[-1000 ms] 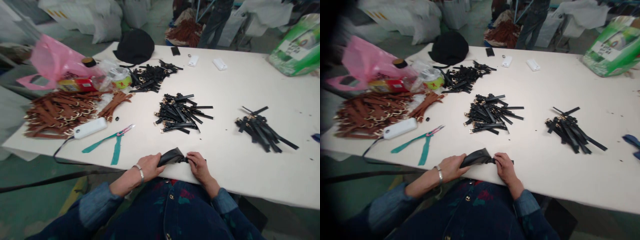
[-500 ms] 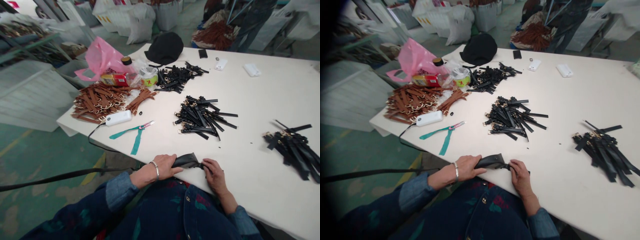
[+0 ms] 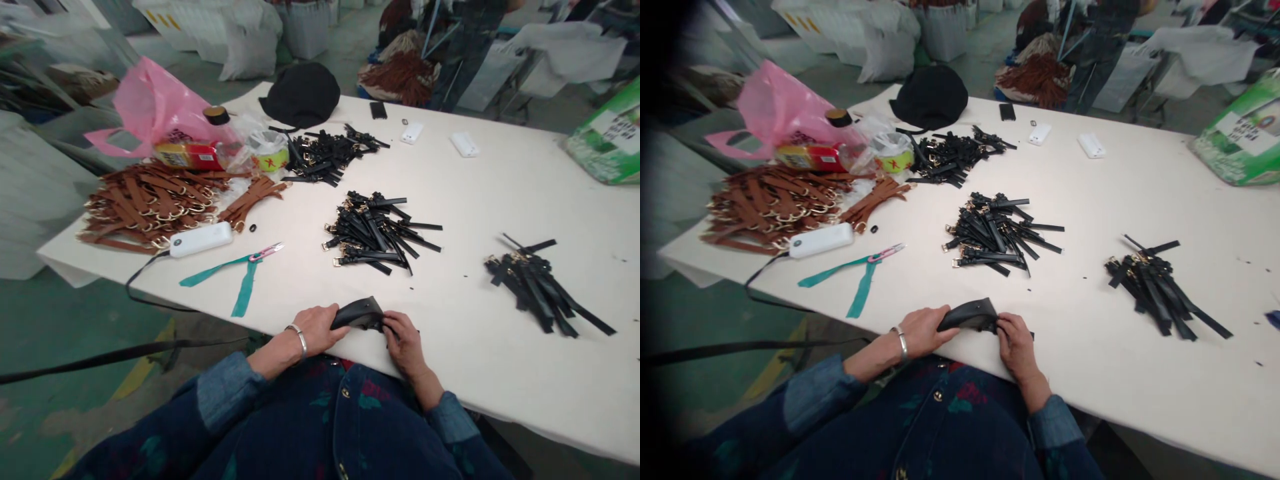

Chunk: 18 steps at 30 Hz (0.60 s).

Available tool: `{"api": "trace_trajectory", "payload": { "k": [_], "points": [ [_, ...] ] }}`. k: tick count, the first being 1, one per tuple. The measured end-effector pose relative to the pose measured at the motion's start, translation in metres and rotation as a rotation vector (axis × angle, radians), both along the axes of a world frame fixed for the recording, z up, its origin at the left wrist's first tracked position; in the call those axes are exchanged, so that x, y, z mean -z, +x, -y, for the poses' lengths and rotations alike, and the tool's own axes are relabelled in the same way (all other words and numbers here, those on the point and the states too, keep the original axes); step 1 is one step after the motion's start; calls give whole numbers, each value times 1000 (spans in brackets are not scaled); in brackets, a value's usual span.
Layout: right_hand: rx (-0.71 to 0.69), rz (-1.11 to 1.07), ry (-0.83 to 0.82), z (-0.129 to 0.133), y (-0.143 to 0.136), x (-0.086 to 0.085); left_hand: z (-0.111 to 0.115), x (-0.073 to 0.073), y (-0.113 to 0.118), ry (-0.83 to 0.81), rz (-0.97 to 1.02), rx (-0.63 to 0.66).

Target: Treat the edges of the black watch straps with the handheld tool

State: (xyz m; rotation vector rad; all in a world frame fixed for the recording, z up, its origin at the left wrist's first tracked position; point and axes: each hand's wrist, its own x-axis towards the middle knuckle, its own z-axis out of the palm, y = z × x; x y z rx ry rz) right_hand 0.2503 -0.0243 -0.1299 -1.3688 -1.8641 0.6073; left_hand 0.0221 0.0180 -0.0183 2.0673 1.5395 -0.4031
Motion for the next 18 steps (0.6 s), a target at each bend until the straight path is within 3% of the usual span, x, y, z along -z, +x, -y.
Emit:
{"api": "trace_trajectory", "payload": {
  "k": [5,10,13,18],
  "points": [
    [0,-6,1,0,0,-1,0,3,-22,-7,20,-81],
    [7,-13,-2,0,-1,-4,12,3,-43,-46,62,-17],
    [7,-11,-7,-1,-2,-5,18,1,-38,-49,20,-5],
    [6,-13,-1,-1,-1,-3,12,-9,-10,-27,-32,7]
  ]
}}
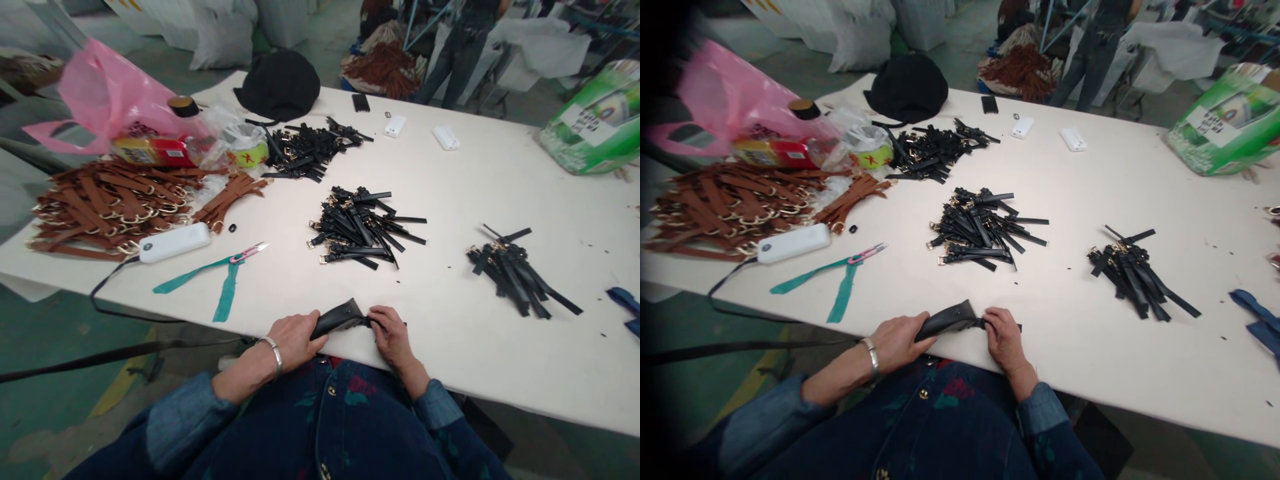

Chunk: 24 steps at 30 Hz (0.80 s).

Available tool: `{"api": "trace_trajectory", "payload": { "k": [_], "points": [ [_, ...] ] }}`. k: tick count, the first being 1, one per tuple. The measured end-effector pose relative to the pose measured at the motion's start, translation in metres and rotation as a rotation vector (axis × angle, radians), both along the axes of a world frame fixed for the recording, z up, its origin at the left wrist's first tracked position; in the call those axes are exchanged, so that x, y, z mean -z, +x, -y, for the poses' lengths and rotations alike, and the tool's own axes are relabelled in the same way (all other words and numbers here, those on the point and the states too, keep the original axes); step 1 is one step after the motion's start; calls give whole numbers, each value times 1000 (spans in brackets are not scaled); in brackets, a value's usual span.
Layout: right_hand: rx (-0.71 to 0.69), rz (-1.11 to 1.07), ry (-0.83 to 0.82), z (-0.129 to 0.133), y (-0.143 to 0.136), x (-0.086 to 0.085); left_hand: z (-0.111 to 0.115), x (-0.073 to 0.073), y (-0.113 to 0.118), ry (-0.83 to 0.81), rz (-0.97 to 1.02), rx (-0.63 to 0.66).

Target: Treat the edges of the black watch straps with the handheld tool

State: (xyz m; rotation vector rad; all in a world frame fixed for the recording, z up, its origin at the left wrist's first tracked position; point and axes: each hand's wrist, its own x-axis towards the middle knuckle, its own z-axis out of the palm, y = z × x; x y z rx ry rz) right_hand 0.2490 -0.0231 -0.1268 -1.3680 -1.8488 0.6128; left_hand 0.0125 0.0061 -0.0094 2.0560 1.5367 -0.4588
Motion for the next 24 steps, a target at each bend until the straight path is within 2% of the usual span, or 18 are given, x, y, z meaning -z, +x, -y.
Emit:
{"api": "trace_trajectory", "payload": {
  "k": [5,9,15,24],
  "points": [
    [9,-4,-1,-1,0,1,-9,3,14,-25,42,-24],
    [2,7,-11,-1,-1,-1,-4,8,6,-7,52,0],
    [15,3,-12,-1,0,-3,8,2,-9,-65,12,34],
    [7,-19,-13,-1,1,-1,14,12,17,15,29,77]
  ]
}}
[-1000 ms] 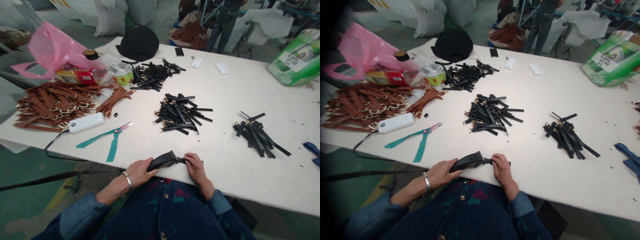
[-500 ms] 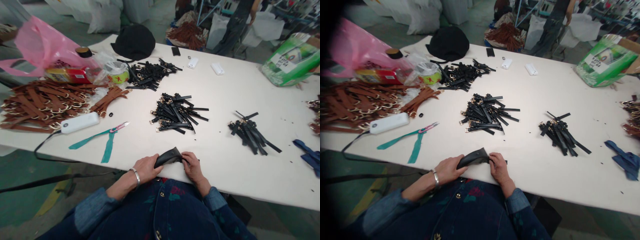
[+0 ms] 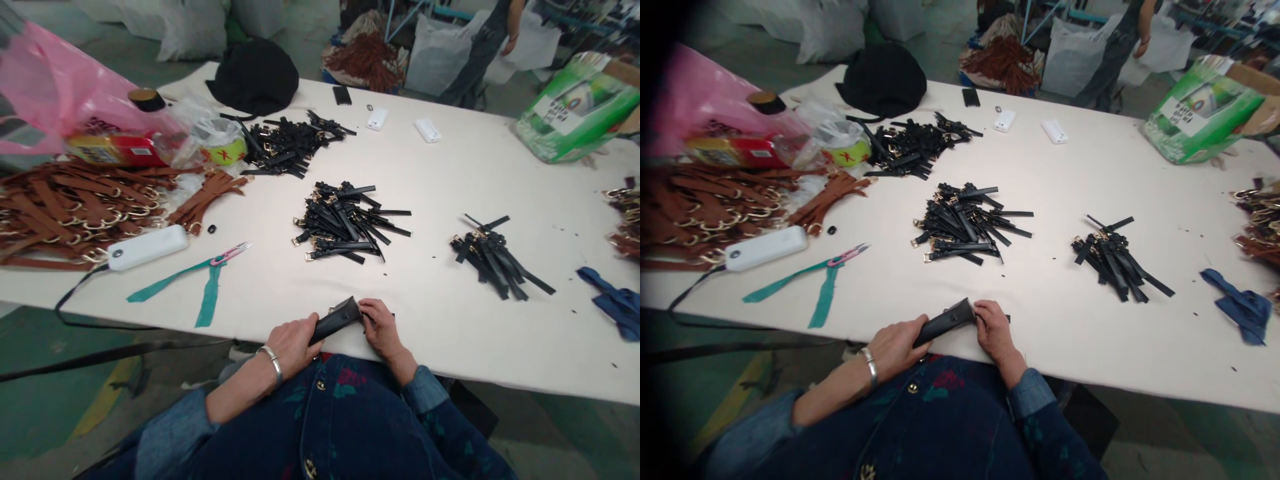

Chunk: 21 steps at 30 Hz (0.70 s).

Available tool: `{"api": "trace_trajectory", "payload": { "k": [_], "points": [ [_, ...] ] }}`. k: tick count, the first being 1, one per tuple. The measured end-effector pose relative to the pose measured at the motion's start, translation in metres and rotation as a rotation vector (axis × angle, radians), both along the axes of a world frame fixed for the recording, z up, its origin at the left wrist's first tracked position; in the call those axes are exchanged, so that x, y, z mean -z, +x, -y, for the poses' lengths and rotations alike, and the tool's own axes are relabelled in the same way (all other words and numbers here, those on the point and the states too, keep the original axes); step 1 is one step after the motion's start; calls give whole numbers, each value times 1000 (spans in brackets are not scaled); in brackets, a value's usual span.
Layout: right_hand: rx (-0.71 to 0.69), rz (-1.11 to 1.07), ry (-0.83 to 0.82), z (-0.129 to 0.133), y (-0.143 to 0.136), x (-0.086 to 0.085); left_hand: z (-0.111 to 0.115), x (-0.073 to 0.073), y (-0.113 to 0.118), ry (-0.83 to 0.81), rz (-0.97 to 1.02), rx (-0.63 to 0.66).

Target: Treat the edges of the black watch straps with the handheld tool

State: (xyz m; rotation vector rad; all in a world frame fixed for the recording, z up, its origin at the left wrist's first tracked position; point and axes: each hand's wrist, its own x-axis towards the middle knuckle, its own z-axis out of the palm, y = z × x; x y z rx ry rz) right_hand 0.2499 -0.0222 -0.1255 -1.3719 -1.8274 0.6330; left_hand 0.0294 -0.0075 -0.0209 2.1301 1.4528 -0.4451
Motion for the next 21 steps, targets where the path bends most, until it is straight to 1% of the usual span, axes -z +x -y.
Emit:
{"api": "trace_trajectory", "payload": {
  "k": [4,9,16,18,21],
  "points": [
    [-8,-5,21,0,1,4,0,-1,1,24,-13,-5],
    [-21,7,26,1,2,4,3,-4,-1,41,-23,-49],
    [-16,19,25,4,1,4,9,-8,-18,90,-87,-86],
    [-13,23,25,3,1,5,9,-8,-17,96,-98,-83],
    [-12,30,19,2,1,5,6,-6,-5,83,-97,-97]
  ]
}}
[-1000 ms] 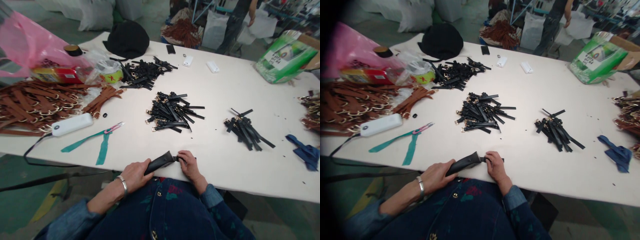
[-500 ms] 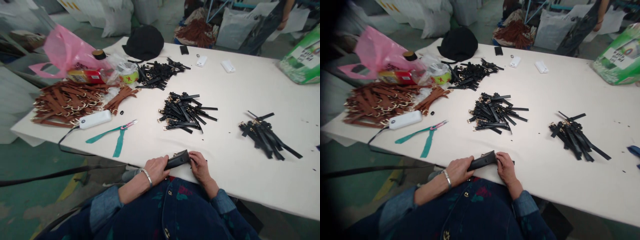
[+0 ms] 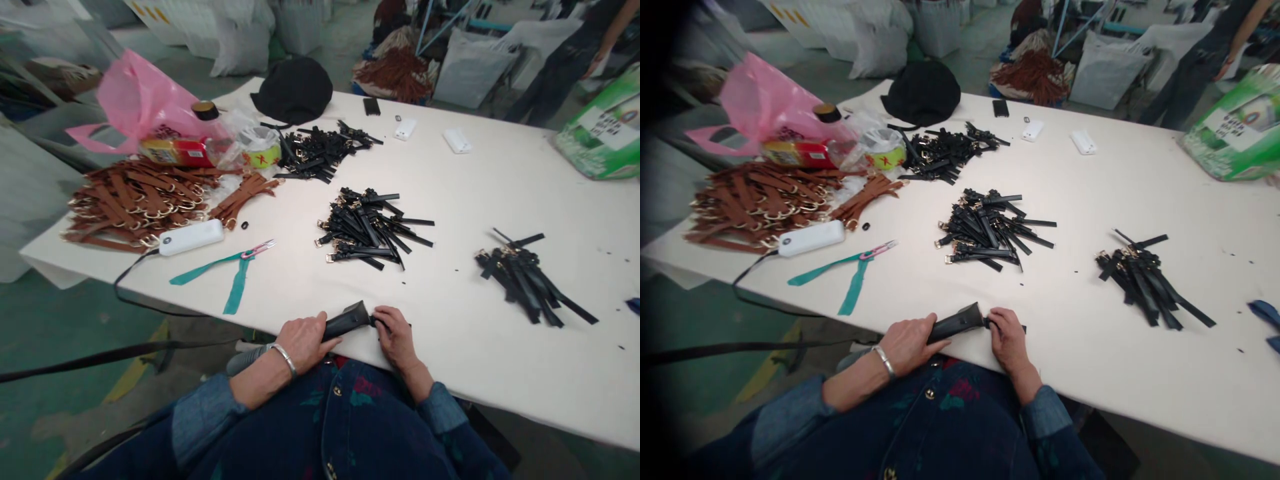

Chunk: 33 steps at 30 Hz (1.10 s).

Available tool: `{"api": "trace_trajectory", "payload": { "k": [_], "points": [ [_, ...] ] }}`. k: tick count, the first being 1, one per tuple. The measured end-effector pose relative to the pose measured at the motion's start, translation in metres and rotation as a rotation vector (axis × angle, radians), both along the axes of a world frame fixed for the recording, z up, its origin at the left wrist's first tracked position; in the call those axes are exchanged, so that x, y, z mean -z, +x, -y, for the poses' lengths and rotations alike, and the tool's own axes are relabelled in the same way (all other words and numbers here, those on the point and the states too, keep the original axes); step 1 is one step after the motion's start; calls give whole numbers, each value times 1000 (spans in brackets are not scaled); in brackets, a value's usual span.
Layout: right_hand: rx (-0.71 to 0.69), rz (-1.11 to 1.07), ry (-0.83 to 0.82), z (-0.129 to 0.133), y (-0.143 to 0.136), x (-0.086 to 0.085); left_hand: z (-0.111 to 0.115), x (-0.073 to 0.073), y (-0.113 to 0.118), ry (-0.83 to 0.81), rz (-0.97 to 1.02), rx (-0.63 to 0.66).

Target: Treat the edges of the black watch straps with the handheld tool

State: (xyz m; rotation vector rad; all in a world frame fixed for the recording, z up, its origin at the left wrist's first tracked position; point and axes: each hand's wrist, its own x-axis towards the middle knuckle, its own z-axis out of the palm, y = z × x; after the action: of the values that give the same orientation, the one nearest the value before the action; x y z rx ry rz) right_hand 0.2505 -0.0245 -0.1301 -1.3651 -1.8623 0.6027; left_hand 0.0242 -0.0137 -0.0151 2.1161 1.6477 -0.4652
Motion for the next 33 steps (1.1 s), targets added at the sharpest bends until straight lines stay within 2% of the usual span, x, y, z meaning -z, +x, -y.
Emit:
{"api": "trace_trajectory", "payload": {
  "k": [5,9,12,16,21,26,33],
  "points": [
    [16,-10,14,-2,0,1,-7,8,13,7,46,5],
    [8,4,0,0,0,2,-11,14,-2,3,52,-77],
    [3,3,-11,1,-1,-1,-9,14,-19,18,11,-135],
    [6,-6,-12,1,-1,-3,-3,10,-30,11,-2,-96],
    [1,-4,-13,0,0,-4,-1,7,-15,-22,3,-87],
    [-27,30,-45,-1,0,-7,-13,15,-5,-19,38,-94],
    [-21,104,-80,-2,-5,-11,-16,17,-31,54,28,-192]
  ]
}}
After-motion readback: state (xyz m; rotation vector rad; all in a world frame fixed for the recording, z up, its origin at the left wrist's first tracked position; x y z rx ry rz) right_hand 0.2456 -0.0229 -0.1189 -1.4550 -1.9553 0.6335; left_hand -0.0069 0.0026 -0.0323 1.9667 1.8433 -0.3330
